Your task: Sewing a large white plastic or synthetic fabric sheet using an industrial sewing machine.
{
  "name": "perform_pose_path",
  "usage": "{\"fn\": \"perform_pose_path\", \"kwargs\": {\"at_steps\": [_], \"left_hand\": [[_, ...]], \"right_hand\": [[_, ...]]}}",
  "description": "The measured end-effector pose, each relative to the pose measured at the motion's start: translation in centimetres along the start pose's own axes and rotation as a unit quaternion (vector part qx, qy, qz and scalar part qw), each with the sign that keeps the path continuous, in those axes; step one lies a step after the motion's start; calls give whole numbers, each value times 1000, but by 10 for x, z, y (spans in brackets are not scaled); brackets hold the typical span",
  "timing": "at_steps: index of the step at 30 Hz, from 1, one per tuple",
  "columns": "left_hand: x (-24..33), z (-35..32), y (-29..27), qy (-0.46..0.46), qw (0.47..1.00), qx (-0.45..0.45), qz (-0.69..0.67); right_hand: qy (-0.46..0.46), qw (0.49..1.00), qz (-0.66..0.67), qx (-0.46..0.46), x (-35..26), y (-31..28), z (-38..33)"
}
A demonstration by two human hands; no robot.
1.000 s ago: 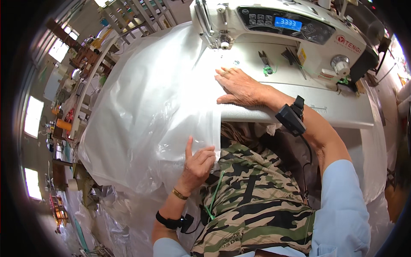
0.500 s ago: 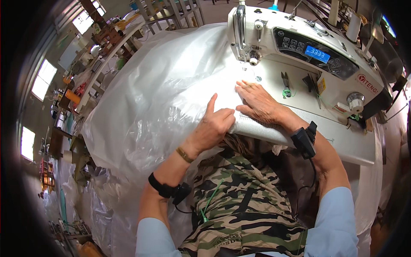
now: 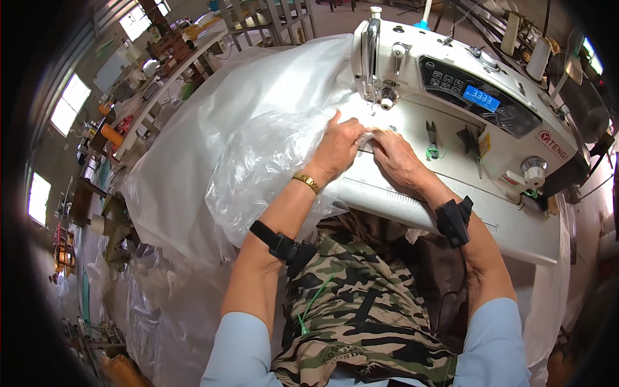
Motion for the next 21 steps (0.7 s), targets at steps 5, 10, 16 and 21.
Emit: {"fn": "perform_pose_path", "kwargs": {"at_steps": [5,10,16,21], "left_hand": [[-13,6,1,-92,985,10,-145],[-43,-1,23,-212,870,-26,-444],[-41,2,18,-212,840,-13,-499],[-47,1,19,-221,849,16,-480]], "right_hand": [[28,992,84,93,17,-5,0],[76,986,75,128,13,-3,15],[73,986,74,129,11,-8,12],[71,986,62,137,15,-4,11]]}}
Point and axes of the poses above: each hand's wrist, its own z-axis towards the middle knuckle, its own y-axis out of the palm, x = y × z, the point moved 5 cm from there along z, towards the middle knuckle, and after that the axes turned 7 degrees about -x, right-handed, at the moved point
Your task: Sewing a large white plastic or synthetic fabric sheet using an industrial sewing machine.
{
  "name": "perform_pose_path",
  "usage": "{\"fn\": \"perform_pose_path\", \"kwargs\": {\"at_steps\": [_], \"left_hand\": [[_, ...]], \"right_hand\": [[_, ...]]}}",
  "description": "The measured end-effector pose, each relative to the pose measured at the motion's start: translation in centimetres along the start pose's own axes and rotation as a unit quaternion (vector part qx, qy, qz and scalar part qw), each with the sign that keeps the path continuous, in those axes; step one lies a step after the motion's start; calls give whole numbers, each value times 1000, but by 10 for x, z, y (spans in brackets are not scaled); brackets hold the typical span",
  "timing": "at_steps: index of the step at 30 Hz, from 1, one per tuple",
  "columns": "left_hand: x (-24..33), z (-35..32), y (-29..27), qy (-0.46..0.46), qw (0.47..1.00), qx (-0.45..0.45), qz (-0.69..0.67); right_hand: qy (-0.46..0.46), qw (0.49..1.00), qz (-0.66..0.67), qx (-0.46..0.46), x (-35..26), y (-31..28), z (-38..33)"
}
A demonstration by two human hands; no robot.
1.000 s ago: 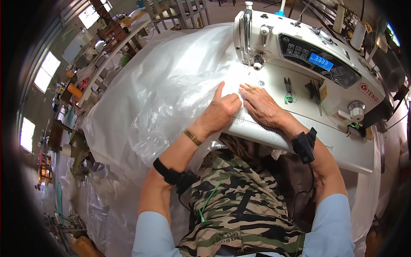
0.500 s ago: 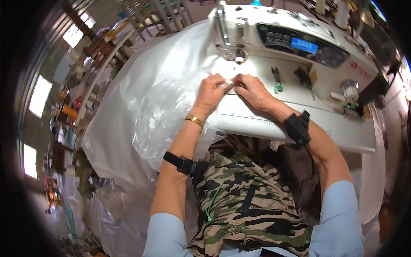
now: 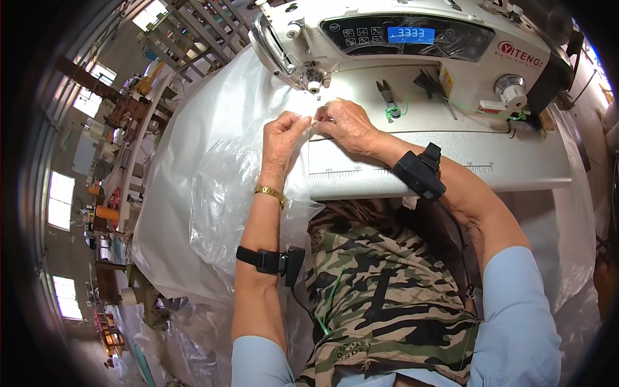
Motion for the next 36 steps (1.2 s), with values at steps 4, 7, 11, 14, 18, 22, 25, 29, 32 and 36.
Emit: {"fn": "perform_pose_path", "kwargs": {"at_steps": [4,7,11,14,18,22,25,29,32,36], "left_hand": [[2,4,3,-21,1000,8,1],[1,10,-6,-80,994,14,78],[-2,13,-4,-96,994,-22,-41],[7,14,2,-127,990,-42,36],[20,11,9,-151,980,-49,121],[17,17,5,-118,981,-50,144],[19,20,7,-101,982,-48,155],[13,13,-4,-85,968,-64,229],[20,6,-6,9,983,-74,168],[40,-5,2,96,917,-66,382]], "right_hand": [[-26,999,10,31,9,2,2],[-51,998,14,38,4,3,5],[5,1000,19,11,-2,1,4],[0,999,22,25,-3,-5,-2],[-18,999,12,34,-9,-7,-9],[-11,999,4,30,-10,-5,-7],[-36,997,27,63,-13,-9,-9],[-44,996,-34,70,-12,-5,-9],[-26,997,-30,61,-3,-6,-4],[15,999,-10,51,0,-6,4]]}}
Point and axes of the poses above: each hand's wrist, its own z-axis towards the middle knuckle, its own y-axis out of the palm, x = y × z, the point moved 5 cm from there along z, towards the middle knuckle, and after that the axes turned 7 degrees about -x, right-handed, at the moved point
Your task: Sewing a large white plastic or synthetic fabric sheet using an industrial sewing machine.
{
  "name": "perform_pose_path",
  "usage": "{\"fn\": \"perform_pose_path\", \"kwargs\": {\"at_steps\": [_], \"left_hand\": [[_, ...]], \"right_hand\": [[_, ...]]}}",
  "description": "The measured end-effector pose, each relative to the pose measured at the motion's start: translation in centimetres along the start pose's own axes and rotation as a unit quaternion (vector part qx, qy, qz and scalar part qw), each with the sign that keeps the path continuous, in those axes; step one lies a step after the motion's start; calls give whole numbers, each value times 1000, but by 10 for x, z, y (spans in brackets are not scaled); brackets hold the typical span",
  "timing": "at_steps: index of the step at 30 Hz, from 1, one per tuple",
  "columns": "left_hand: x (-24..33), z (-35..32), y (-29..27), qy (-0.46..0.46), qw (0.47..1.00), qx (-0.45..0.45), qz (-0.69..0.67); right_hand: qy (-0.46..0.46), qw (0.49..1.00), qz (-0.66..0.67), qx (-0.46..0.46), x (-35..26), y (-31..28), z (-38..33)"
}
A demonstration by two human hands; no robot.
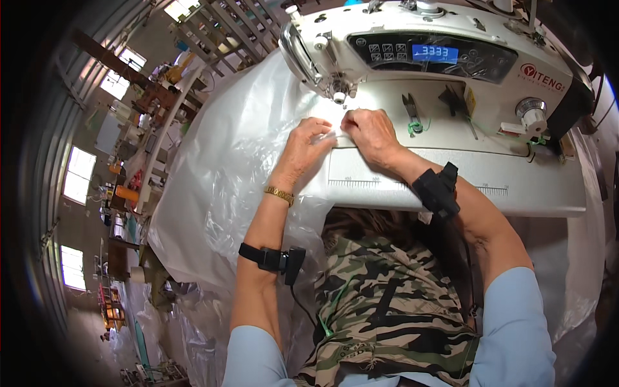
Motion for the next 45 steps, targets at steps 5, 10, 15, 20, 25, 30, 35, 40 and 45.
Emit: {"fn": "perform_pose_path", "kwargs": {"at_steps": [5,10,15,20,25,30,35,40,45], "left_hand": [[-11,2,4,-27,998,13,-54],[-12,6,8,-1,999,29,-15],[-14,10,15,29,996,64,58],[-22,15,18,15,993,90,75],[-22,12,19,21,990,94,104],[-21,12,19,-4,991,106,86],[-22,11,19,-2,992,126,20],[-12,6,21,73,989,114,64],[-3,2,18,100,985,78,113]], "right_hand": [[8,999,-38,-8,2,3,1],[19,995,-92,-18,4,8,1],[36,990,-131,-27,4,9,2],[32,987,-157,-22,4,11,4],[30,984,-172,-34,0,11,5],[8,985,-170,-28,-2,11,5],[-76,973,-218,-7,-4,12,2],[-135,949,-281,-35,-10,11,-6],[-142,941,-302,-57,-15,9,-10]]}}
Point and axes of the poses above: each hand's wrist, its own z-axis towards the middle knuckle, its own y-axis out of the palm, x = y × z, the point moved 5 cm from there along z, towards the middle knuckle, and after that the axes turned 7 degrees about -x, right-handed, at the moved point
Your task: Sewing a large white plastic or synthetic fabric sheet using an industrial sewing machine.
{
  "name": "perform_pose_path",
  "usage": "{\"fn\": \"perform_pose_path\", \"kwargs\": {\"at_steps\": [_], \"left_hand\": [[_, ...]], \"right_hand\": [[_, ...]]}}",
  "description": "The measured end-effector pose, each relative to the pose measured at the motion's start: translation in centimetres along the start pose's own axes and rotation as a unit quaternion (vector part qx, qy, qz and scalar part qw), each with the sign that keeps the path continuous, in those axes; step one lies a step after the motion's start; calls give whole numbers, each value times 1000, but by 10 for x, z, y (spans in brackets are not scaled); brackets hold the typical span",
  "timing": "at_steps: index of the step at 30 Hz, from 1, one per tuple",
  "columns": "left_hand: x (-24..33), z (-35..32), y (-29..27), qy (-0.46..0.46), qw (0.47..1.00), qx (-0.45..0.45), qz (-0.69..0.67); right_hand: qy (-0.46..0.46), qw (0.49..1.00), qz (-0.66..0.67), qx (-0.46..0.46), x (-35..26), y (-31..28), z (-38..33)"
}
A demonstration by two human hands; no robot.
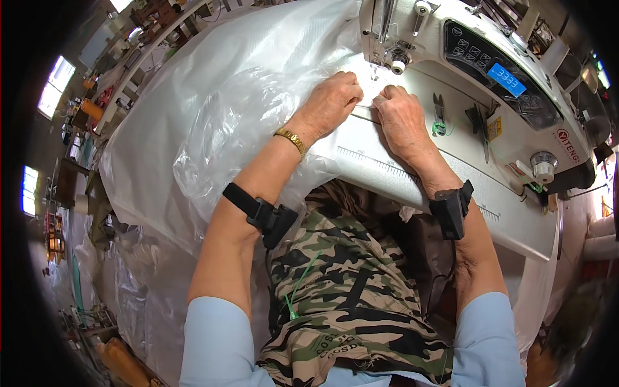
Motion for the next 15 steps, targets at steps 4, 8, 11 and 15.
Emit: {"fn": "perform_pose_path", "kwargs": {"at_steps": [4,8,11,15], "left_hand": [[4,-1,-1,36,998,-16,38],[3,0,-2,62,996,-21,67],[3,3,-1,76,992,-20,101],[-2,4,0,84,991,-18,107]], "right_hand": [[-12,1000,-11,24,-2,-1,-1],[-17,999,-39,9,-2,2,-1],[-22,998,-52,14,-2,1,-2],[-23,998,-66,7,-5,-1,-1]]}}
Point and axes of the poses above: each hand's wrist, its own z-axis towards the middle knuckle, its own y-axis out of the palm, x = y × z, the point moved 5 cm from there along z, towards the middle knuckle, and after that the axes turned 7 degrees about -x, right-handed, at the moved point
